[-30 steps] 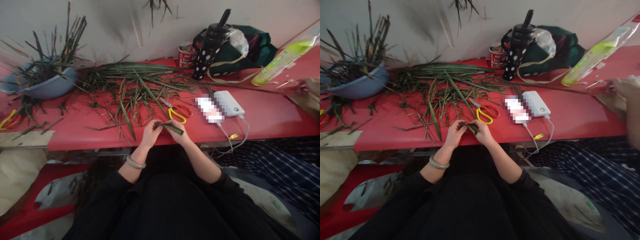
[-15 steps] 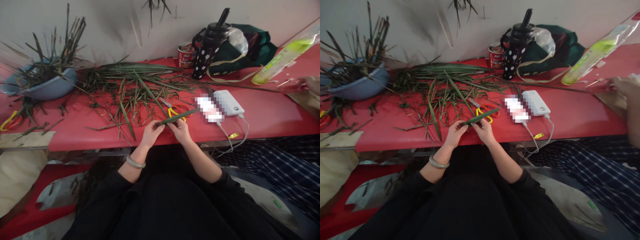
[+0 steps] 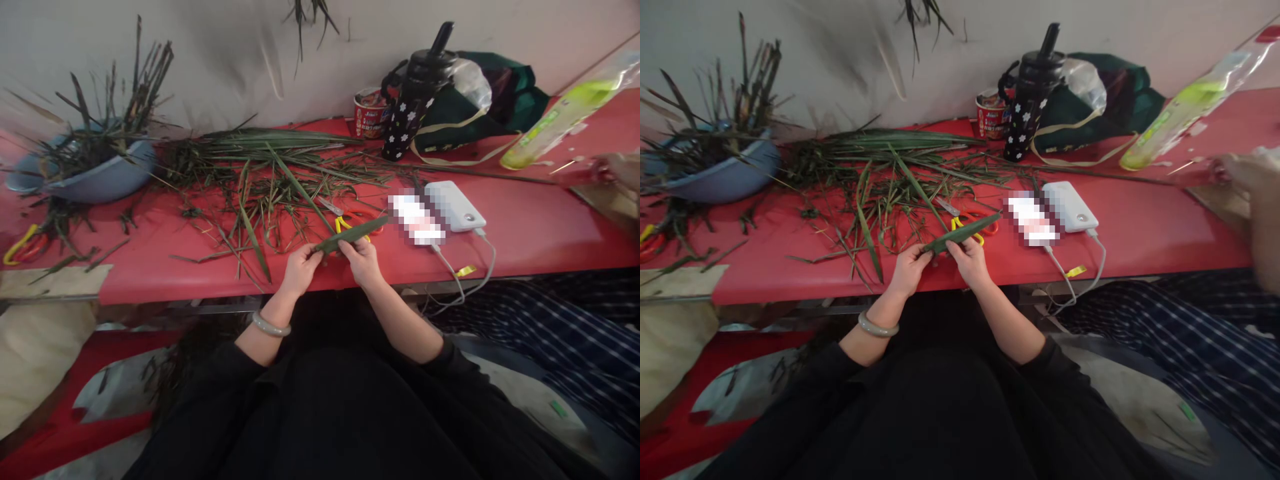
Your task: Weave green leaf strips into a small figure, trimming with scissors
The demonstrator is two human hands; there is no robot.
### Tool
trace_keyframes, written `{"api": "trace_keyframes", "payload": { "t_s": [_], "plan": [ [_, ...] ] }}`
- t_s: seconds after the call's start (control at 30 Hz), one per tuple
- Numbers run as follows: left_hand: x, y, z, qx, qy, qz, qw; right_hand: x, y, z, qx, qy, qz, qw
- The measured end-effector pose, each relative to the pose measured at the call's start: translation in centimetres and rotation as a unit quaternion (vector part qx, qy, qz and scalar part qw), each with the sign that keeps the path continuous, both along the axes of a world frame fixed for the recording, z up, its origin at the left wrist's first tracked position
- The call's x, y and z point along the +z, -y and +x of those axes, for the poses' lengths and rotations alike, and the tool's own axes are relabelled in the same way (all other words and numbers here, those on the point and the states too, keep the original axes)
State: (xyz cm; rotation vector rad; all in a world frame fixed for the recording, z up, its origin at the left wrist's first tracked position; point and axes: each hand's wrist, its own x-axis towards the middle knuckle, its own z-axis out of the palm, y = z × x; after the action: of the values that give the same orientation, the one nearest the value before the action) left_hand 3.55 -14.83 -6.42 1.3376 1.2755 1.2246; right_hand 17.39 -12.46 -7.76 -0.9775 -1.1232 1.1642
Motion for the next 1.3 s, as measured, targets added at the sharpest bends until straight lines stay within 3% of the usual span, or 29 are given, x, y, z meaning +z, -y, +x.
{"api": "trace_keyframes", "payload": {
  "t_s": [0.43, 0.57, 0.77, 1.0, 1.13, 1.3],
  "plan": [
    [0.5, 0.5, -0.3, -0.039, 0.075, -0.019, 0.996, 0.5, -0.3, -0.5, -0.108, -0.052, -0.010, 0.993],
    [0.1, 0.6, -0.4, -0.019, 0.167, -0.026, 0.985, 0.6, -0.5, -0.5, -0.147, -0.086, -0.008, 0.985],
    [0.0, 0.2, -0.4, 0.060, 0.334, 0.002, 0.941, 0.8, -0.7, -0.4, -0.164, -0.155, -0.022, 0.974],
    [-0.2, 0.1, 0.1, 0.046, 0.270, 0.013, 0.962, 0.6, -0.5, -0.1, -0.132, -0.166, -0.028, 0.977],
    [-0.3, 0.1, 0.4, 0.107, 0.187, 0.013, 0.976, 0.4, -0.1, -0.2, -0.087, -0.124, -0.031, 0.988],
    [-0.4, -0.1, 0.5, 0.164, 0.189, 0.024, 0.968, 0.6, 0.2, 0.0, -0.087, -0.110, -0.024, 0.990]
  ]
}}
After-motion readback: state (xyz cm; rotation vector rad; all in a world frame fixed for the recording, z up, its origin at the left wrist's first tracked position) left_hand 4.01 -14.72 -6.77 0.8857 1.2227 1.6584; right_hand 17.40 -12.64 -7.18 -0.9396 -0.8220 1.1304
